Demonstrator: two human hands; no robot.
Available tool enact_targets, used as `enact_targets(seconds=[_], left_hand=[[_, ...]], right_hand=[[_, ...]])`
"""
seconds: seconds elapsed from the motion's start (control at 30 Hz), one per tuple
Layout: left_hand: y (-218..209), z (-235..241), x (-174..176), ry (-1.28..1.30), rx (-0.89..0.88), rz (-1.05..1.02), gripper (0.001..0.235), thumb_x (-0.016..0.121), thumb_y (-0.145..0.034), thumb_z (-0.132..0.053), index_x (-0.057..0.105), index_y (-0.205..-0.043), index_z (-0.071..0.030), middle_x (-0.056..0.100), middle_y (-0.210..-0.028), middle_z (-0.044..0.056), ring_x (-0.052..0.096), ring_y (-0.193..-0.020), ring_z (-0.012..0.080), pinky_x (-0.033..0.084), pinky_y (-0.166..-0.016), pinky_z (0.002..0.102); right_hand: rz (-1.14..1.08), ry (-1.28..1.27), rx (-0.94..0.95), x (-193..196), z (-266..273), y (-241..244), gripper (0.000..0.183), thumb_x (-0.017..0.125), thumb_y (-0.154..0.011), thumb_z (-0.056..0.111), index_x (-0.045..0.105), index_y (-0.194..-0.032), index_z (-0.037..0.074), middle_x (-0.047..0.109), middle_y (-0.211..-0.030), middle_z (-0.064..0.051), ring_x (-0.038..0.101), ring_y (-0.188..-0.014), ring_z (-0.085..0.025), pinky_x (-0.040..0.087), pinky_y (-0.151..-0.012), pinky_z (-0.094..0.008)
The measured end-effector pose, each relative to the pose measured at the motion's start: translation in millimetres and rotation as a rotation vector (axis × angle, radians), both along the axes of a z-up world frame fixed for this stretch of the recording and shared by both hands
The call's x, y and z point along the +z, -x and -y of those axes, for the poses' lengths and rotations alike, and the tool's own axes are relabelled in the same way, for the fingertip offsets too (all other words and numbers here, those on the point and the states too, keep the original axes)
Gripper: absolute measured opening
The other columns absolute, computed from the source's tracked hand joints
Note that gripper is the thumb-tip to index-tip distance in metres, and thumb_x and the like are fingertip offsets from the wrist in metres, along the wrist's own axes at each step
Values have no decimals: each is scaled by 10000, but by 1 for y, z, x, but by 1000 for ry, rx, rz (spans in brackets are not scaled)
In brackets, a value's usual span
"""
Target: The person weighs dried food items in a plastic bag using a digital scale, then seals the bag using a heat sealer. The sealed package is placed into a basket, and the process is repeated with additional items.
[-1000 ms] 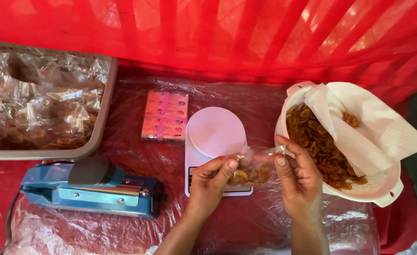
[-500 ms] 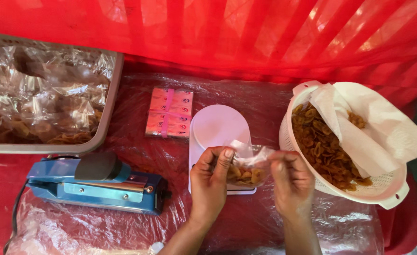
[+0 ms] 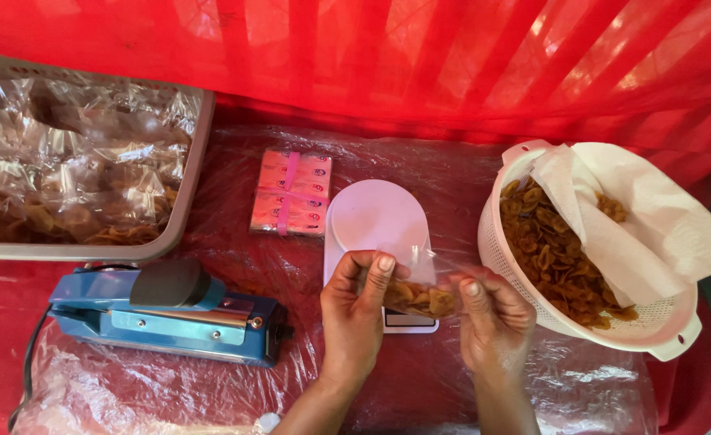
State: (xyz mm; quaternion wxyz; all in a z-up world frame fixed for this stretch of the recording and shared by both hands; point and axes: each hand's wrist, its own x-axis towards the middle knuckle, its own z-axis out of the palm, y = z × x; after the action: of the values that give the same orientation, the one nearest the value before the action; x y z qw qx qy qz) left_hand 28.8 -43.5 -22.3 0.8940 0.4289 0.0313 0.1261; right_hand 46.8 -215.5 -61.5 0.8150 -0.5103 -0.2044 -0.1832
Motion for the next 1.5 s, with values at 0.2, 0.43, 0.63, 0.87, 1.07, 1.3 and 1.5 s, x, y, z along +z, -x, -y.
enact_targets(seconds=[0.2,0.43,0.63,0.87,1.07,1.3,1.5], left_hand=[[2,-2,2,76,-84,-1,146,655,-1006,-154,635,-997,-10,709,-892,62,680,-726,129,573,-655,262],[-5,-16,21,-127,-406,29,207,649,-1024,-190,643,-1035,16,703,-861,92,639,-621,121,529,-479,239],[-8,-21,31,-187,-520,19,200,660,-1004,-208,651,-1057,-15,705,-909,33,652,-665,77,553,-472,212],[12,-42,41,-506,-56,341,485,671,-1045,-220,473,-1443,-25,559,-1411,103,550,-1318,190,449,-1133,352],[68,-55,55,-394,-6,-1,565,606,-1036,-249,422,-1553,-115,583,-1332,173,570,-1194,214,463,-1072,327],[63,-66,64,-682,35,-25,311,699,-976,-185,707,-1265,-70,561,-1398,138,640,-1197,204,556,-880,316],[53,-68,57,-931,202,-121,392,727,-893,-121,648,-1261,-13,671,-1188,163,718,-1026,249,569,-860,336]], right_hand=[[-6,-56,120,17,-5,4,204,611,-1080,191,688,-1209,52,763,-1113,-177,765,-1002,-291,654,-845,-437],[-671,-166,749,42,-18,-2,634,645,-1014,306,415,-1518,-4,660,-1186,-271,768,-910,-333,668,-713,-410],[-417,-445,1078,32,-37,11,694,729,-980,251,297,-1503,104,645,-1119,-314,760,-826,-307,654,-601,-340],[-602,-333,1102,24,-24,1,578,642,-1126,328,412,-1522,-25,658,-1095,-202,735,-835,-218,618,-616,-292],[-754,88,545,37,-34,-24,522,650,-953,287,500,-1388,39,661,-1169,-68,667,-1077,-180,593,-845,-388],[-796,213,525,44,-63,-35,557,675,-904,304,472,-1372,80,678,-1220,-75,680,-1052,-168,621,-753,-339],[-763,367,505,30,-70,-42,563,682,-939,309,459,-1414,105,673,-1161,-126,678,-873,-212,558,-567,-308]])
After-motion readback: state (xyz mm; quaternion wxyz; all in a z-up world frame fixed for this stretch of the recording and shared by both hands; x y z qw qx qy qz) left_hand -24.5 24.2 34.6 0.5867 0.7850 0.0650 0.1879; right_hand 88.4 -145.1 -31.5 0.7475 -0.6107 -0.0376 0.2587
